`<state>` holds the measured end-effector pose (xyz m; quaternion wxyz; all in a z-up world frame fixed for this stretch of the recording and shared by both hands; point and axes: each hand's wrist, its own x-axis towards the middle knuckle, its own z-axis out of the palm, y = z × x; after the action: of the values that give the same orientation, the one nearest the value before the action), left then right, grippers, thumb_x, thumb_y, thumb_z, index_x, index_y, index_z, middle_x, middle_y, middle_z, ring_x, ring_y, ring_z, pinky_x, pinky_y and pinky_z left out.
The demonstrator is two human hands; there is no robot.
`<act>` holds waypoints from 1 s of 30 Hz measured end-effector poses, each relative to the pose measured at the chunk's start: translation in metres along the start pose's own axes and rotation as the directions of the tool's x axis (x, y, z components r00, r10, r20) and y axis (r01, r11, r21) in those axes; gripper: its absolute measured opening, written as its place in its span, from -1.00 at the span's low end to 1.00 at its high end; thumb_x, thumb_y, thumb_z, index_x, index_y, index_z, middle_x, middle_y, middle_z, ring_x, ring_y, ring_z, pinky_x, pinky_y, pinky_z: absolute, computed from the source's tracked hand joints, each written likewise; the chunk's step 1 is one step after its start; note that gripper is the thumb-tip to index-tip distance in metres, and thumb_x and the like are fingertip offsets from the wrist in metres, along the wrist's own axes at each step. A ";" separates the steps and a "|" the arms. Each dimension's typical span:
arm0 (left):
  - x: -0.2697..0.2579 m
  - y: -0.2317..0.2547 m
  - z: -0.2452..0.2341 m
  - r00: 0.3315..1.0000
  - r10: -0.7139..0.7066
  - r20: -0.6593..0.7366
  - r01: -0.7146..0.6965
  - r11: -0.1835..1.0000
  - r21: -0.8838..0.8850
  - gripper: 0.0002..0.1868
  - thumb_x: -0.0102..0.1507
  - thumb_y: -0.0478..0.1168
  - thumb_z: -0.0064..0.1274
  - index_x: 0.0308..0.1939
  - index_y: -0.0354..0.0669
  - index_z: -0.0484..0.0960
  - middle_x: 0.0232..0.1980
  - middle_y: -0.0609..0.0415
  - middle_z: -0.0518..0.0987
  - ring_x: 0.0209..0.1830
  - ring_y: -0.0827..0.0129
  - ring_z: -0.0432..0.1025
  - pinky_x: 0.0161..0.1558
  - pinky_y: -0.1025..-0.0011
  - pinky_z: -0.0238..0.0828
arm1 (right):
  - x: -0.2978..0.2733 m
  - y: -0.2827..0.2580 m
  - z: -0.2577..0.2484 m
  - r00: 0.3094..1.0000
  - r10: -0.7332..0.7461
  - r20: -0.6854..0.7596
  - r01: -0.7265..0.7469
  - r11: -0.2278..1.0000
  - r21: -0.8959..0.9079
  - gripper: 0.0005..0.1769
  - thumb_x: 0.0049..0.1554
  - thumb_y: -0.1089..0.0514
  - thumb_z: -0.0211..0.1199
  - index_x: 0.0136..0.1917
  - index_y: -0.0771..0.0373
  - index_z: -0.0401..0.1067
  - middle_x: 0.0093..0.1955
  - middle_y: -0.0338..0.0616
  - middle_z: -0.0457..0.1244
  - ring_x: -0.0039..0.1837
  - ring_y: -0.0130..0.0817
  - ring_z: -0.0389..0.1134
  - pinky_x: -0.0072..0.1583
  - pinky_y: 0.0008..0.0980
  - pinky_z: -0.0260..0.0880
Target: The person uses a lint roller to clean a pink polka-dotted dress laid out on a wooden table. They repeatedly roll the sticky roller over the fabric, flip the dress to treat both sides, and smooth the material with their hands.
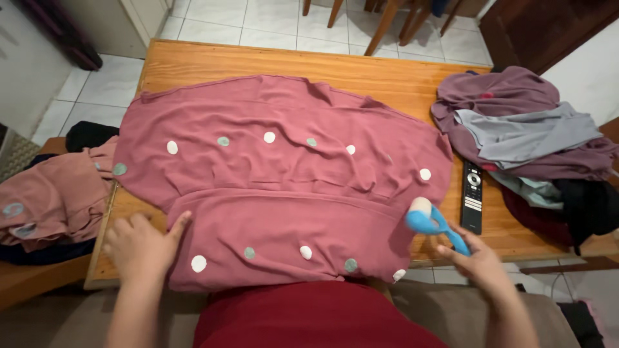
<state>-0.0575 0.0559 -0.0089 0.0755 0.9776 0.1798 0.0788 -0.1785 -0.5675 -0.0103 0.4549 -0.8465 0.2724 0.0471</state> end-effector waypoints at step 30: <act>-0.027 0.011 0.030 0.635 0.301 0.712 0.744 0.013 -0.668 -0.57 0.23 -0.22 0.09 0.17 -0.24 0.56 -0.03 -0.05 0.70 -0.14 0.08 0.59 -0.05 -0.03 0.52 | 0.040 -0.018 0.044 1.000 0.005 -0.006 -0.005 0.991 0.136 -0.55 0.06 0.14 0.51 0.16 0.38 0.52 -0.14 0.21 0.33 -0.18 -0.18 0.27 -0.08 -0.06 0.24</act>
<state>-0.0728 0.0324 -0.0398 0.7916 0.5308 0.2060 -0.2216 -0.1284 -0.5415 -0.0355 0.5108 -0.8129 0.2786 0.0269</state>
